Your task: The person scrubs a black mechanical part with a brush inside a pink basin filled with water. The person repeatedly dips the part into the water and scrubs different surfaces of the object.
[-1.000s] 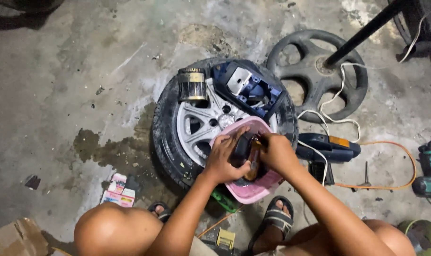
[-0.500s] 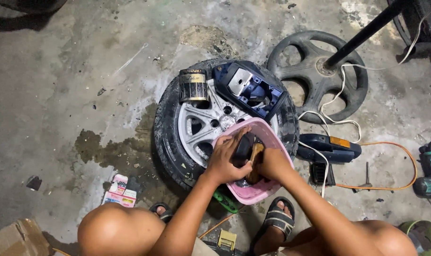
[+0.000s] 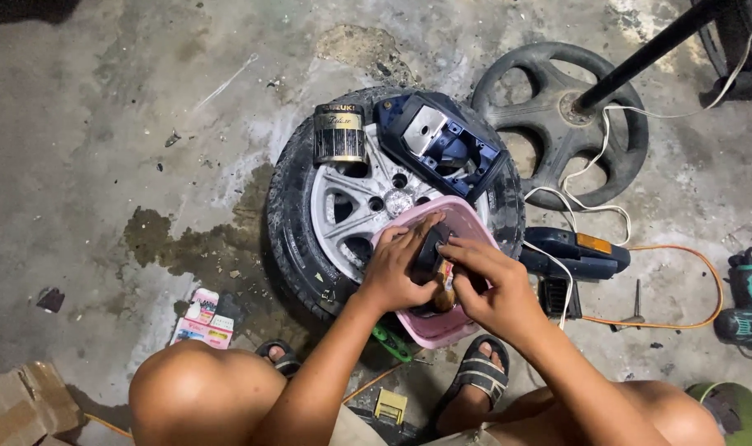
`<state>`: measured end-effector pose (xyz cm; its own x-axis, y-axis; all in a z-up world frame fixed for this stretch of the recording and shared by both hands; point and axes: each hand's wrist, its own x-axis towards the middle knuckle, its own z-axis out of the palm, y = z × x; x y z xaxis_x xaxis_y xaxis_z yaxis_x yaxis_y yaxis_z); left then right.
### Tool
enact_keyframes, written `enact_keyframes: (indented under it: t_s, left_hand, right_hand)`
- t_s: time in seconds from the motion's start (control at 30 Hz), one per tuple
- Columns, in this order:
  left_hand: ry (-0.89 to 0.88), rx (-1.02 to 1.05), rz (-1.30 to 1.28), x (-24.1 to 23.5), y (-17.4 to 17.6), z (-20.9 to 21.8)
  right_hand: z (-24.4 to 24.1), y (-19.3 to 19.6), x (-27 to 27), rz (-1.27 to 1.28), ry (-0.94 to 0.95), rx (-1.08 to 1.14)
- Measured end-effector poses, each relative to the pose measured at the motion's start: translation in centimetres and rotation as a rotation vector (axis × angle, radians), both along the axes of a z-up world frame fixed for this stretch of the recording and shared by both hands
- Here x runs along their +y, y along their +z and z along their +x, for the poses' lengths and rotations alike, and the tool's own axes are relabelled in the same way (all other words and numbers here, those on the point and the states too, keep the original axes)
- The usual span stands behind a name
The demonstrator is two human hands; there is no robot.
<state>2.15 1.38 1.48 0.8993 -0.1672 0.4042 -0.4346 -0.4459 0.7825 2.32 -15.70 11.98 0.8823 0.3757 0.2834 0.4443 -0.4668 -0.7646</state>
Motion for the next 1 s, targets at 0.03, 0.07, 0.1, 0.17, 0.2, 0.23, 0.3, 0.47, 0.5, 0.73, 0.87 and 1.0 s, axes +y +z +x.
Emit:
enact_keyframes:
  t_s: [0.03, 0.07, 0.1, 0.17, 0.2, 0.23, 0.3, 0.47, 0.5, 0.73, 0.87, 1.0]
  left_hand:
    - [0.003, 0.002, 0.000, 0.0, -0.3, 0.0]
    - [0.006, 0.013, 0.000, -0.1, -0.6, 0.0]
    - [0.005, 0.023, -0.001, -0.2, -0.8, 0.0]
    - [0.007, 0.016, -0.013, -0.2, -0.5, 0.0]
    - [0.009, 0.008, -0.024, -0.2, -0.3, 0.0]
    - [0.005, 0.009, -0.025, -0.3, -0.2, -0.1]
    - [0.011, 0.016, -0.040, -0.1, -0.1, -0.2]
    - [0.010, 0.009, -0.030, -0.4, -0.7, -0.5]
    - [0.024, -0.006, -0.013, -0.1, -0.6, 0.0]
    - [0.029, -0.031, -0.033, -0.1, 0.3, 0.1]
    - [0.007, -0.015, -0.033, 0.1, -0.1, 0.5]
    - [0.005, -0.001, -0.010, 0.1, 0.1, 0.0]
  right_hand:
    - [-0.1, -0.4, -0.1, 0.000, 0.003, 0.002]
    - [-0.1, -0.7, -0.1, -0.014, 0.038, -0.053]
    - [-0.2, -1.1, -0.2, -0.028, 0.070, -0.109]
    - [0.4, -2.1, -0.6, -0.023, 0.060, -0.115]
    - [0.7, -2.5, -0.9, -0.018, 0.050, -0.122]
    - [0.3, -2.4, -0.7, -0.019, 0.046, -0.120]
    - [-0.1, -2.3, -0.2, 0.023, 0.085, -0.129]
    - [-0.4, -3.4, -0.9, 0.000, 0.085, -0.096]
    - [-0.2, -3.4, -0.5, 0.014, 0.120, -0.105]
    - [0.3, -2.2, -0.4, -0.015, 0.079, -0.144]
    - [0.2, -2.0, 0.3, -0.011, 0.057, -0.171]
    - [-1.2, -2.7, -0.1, 0.013, 0.069, -0.156]
